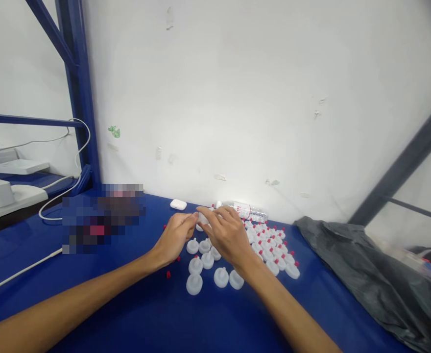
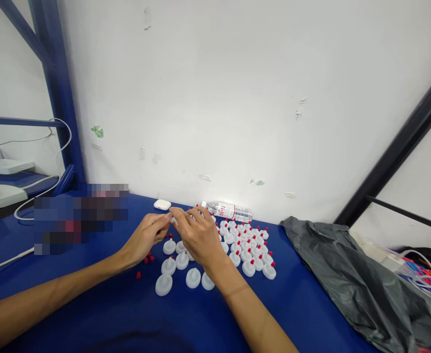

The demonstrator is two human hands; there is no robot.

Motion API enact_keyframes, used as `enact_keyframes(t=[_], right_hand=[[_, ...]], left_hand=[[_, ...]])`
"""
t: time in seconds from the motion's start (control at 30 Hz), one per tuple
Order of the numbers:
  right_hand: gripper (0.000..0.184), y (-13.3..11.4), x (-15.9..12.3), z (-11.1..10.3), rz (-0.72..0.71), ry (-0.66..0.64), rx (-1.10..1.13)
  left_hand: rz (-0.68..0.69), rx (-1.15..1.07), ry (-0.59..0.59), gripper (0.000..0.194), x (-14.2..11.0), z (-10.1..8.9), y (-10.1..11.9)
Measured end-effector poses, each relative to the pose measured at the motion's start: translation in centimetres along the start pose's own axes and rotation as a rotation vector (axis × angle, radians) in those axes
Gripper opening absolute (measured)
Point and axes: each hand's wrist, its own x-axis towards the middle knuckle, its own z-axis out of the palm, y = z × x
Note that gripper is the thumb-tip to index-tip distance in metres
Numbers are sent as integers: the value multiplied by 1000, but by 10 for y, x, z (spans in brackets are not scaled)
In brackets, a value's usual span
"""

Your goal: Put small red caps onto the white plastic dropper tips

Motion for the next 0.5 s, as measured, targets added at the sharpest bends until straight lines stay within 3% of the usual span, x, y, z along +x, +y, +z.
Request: enact_keyframes(t=[0.1,0.27,0.5], right_hand=[[39,-1,2,-5,39,17,-23],[37,-1,2,-9,72,27,-57],[36,-5,4,-9,73,70,-108]], left_hand=[[90,107,74,57,-3,-7,7],[170,176,87,47,0,-16,16],[67,-43,77,59,7,6,10]])
